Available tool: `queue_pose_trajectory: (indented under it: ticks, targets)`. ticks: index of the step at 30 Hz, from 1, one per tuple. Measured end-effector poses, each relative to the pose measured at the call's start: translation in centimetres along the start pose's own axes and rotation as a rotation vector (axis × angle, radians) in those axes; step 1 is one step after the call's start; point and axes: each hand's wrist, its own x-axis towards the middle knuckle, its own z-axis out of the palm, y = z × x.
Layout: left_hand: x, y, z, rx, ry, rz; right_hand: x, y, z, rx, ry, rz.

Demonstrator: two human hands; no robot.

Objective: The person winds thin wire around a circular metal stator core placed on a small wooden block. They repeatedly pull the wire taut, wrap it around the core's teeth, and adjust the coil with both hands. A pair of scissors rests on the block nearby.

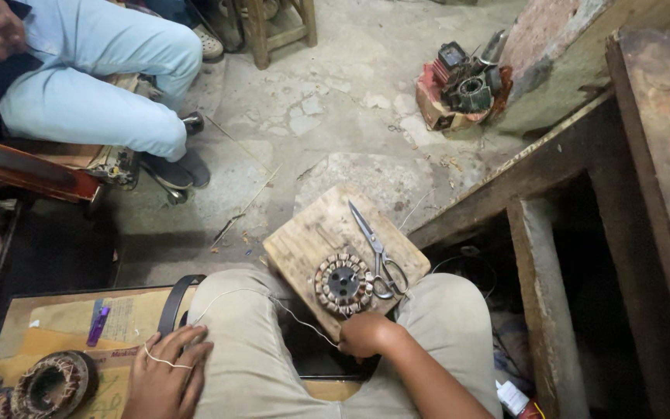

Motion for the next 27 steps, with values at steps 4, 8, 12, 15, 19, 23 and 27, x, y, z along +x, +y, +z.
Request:
queue_pose_trajectory:
  ticks: [4,8,12,15,19,23,27]
  targets:
    - [-0.3,-0.2,-0.2,-0.033,0.024,0.087,0.7,-0.1,2.4,-0.074,0.023,-0.027]
    - [-0.4,-0.2,0.3,-0.02,-0.005,0.266,-0.6,-1.1,3.6,-0.048,0.095,-0.082]
    - [1.4,2.0,0.4,-0.19,-0.085,0.405,-1.3,-2.3,4.3,-0.027,0.052,-0.026]
    - [3.6,6.3,0.3,-0.366,-0.066,0.189,-0.9,-2.5,5.2,-0.045,0.014,0.05]
    - [7.4,9.6,-0.7,-0.566,-0.078,-0.114,-0.1,-1.6,6.2,-0.023,-0.012,0.1]
    - [9.2,9.6,-3.5,-0.646,0.043,-0.151,0.5,-0.6,7.6,-0.036,-0.028,0.076]
    - [10.5,6.5,-8.7,-0.635,0.155,-0.117,1.5,0.1,8.3,-0.041,0.001,0.115]
